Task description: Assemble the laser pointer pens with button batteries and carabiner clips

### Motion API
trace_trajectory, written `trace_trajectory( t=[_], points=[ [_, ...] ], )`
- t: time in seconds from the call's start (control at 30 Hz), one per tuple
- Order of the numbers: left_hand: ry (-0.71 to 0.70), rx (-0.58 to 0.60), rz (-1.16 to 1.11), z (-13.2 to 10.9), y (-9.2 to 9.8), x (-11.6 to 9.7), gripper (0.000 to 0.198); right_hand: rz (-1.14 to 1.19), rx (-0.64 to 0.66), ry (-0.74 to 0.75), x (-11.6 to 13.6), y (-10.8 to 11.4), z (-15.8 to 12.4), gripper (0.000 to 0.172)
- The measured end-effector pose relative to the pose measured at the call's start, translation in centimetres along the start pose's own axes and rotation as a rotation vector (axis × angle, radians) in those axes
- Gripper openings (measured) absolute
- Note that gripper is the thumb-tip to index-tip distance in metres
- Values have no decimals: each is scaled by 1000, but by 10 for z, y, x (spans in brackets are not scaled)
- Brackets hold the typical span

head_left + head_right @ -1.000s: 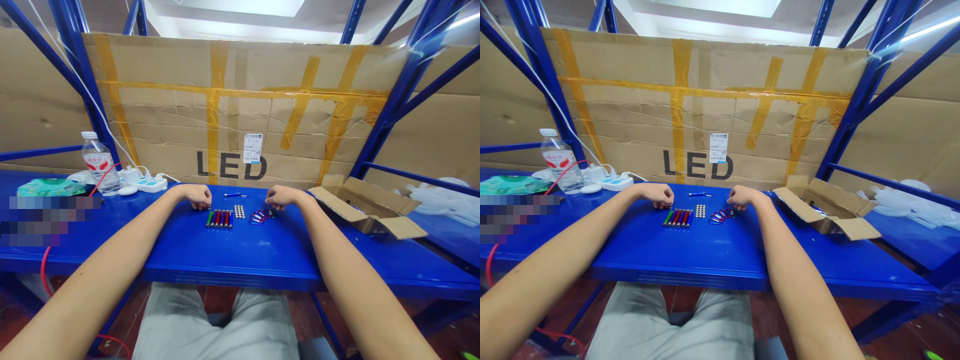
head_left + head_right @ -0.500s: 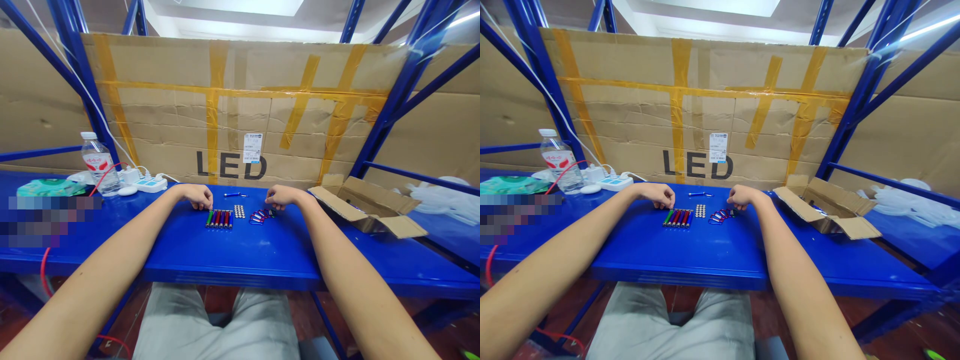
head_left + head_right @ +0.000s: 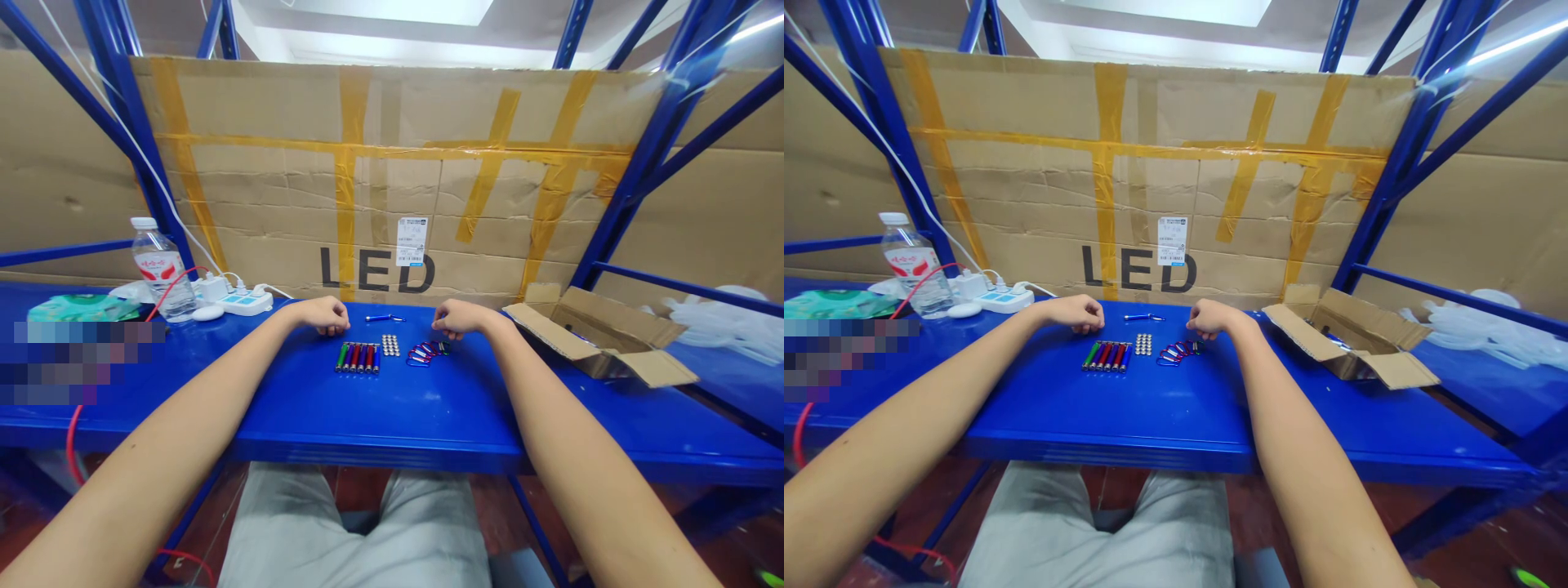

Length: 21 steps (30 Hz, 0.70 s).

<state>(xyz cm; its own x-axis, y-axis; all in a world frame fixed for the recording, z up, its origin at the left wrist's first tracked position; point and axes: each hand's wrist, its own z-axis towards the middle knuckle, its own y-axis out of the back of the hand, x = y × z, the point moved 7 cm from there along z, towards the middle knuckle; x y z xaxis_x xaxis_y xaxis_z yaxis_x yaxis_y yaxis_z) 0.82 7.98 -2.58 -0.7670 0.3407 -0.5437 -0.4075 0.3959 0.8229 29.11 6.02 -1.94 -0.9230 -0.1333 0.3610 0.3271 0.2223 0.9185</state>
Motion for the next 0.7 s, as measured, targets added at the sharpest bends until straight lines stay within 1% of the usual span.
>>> trace_trajectory(
  t=[0.1,0.13,0.17,0.23,0.3,0.33,0.4,0.43,0.47,0.57,0.63,0.7],
  points=[
    [-178,-279,112,9,11,-14,22,-71,-147,89,13,7,2,11],
    [-229,-336,147,13,10,-20,24,-94,-209,131,19,8,2,12],
    [-273,-360,170,18,7,-25,26,-111,-263,175,26,7,2,14],
    [-348,-362,199,31,-1,-37,29,-110,-329,243,39,2,3,20],
    [-380,-347,229,45,-7,-47,32,-111,-326,264,49,-8,4,26],
    [-368,-328,246,54,-10,-51,35,-111,-314,273,53,-12,5,27],
    [-303,-283,296,71,-16,-56,43,-103,-312,308,62,-19,4,28],
    [-270,-259,336,79,-18,-57,44,-97,-313,325,65,-20,3,28],
    [-250,-233,384,86,-21,-58,41,-91,-317,337,67,-22,3,28],
    [-264,-198,467,98,-29,-59,17,-85,-336,349,69,-24,3,25],
    [-296,-224,435,99,-30,-56,9,-85,-352,339,68,-26,6,24],
    [-329,-285,366,94,-26,-51,9,-80,-379,329,68,-28,12,26]
  ],
)
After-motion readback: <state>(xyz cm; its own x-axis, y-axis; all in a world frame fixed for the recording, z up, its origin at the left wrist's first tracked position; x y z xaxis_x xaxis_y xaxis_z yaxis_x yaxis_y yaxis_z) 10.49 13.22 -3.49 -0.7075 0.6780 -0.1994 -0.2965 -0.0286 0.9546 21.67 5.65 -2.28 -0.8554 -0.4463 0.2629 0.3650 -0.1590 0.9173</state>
